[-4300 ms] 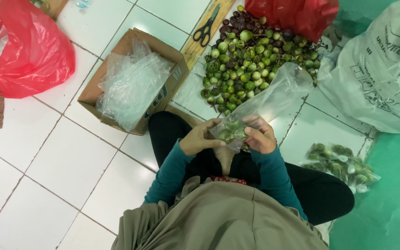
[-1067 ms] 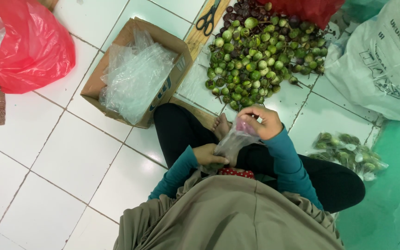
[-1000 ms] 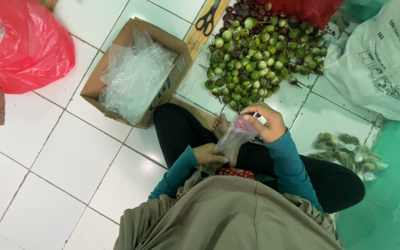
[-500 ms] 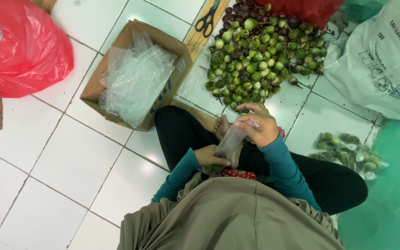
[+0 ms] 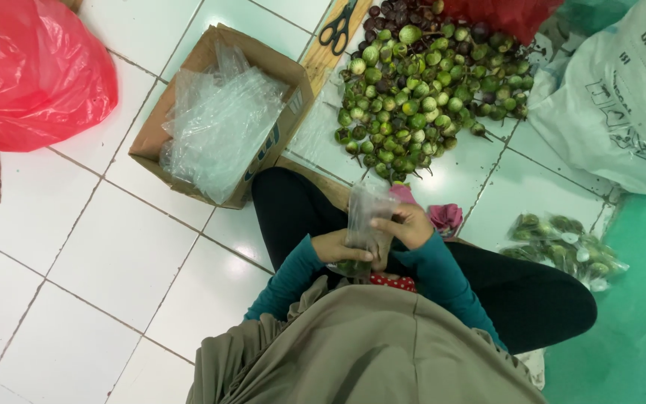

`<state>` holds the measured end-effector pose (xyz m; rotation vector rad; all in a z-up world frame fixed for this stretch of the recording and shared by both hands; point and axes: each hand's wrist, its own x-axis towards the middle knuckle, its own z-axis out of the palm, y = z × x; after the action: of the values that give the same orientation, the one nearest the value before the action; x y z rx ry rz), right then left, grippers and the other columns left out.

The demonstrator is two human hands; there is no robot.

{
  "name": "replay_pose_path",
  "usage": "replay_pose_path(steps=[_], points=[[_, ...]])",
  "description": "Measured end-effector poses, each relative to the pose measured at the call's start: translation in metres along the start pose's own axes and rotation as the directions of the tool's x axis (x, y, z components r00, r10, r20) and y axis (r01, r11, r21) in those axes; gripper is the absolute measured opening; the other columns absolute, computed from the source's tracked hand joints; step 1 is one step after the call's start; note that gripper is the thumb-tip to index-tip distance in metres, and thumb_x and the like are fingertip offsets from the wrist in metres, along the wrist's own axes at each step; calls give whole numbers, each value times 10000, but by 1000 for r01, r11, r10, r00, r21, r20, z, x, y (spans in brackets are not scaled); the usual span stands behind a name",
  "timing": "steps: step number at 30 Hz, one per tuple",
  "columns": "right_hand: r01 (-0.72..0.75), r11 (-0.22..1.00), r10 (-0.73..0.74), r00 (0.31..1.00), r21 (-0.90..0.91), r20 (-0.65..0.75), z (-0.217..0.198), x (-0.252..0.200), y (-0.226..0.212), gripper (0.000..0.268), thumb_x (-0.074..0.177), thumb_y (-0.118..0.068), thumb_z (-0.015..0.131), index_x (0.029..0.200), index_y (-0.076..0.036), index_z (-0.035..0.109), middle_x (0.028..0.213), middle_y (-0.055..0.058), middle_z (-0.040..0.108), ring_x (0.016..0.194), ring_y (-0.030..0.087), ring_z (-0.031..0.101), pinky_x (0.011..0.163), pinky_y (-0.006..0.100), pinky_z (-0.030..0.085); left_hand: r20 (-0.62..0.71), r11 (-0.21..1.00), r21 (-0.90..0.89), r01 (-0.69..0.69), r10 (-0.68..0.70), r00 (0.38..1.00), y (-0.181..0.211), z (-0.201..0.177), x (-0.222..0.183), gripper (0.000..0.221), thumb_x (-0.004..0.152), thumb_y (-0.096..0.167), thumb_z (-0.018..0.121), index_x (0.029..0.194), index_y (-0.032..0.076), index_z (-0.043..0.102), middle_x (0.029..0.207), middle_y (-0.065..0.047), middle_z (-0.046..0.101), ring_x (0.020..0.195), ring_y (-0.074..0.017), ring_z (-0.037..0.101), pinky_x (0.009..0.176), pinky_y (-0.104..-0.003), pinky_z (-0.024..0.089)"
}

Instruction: The person cleans small eggplants with a cloth and places them into plastic bags by hand while sitting on the floor.

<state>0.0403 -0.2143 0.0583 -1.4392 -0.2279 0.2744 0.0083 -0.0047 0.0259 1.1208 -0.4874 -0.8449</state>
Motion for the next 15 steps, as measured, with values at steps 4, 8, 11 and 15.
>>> replay_pose_path(steps=[4,8,11,15], points=[[92,996,-93,991,-15,-101,-24,20,-21,133,862,4,819,962,71,761,933,178,744,885,161,648,802,370,559,33,999,7,38,-39,999,2,0,-9,157,1035,209,725,1072,67,782,947,-64,779,916,-158,695,914,-377,554],[164,986,-165,976,-19,-138,-30,29,-54,147,951,-48,734,1003,89,736,805,196,689,592,129,549,576,282,519,23,999,-20,37,-37,999,3,1,-13,133,1040,178,712,1068,59,763,880,-48,752,877,-129,667,880,-347,543],[101,995,-102,992,-12,-72,-39,25,-41,531,864,-169,792,1312,29,588,1004,207,660,712,177,563,620,307,533,21,998,-54,16,-15,1000,1,3,-14,134,1053,151,688,1082,34,745,839,-48,712,848,-138,641,861,-343,522],[-140,990,139,988,14,69,-7,3,-7,1017,667,-150,955,1546,-65,451,1141,100,681,904,150,658,801,281,606,20,999,-53,-11,12,1000,10,4,-10,99,1041,134,699,1060,47,741,808,-46,689,821,-132,611,847,-324,506]])
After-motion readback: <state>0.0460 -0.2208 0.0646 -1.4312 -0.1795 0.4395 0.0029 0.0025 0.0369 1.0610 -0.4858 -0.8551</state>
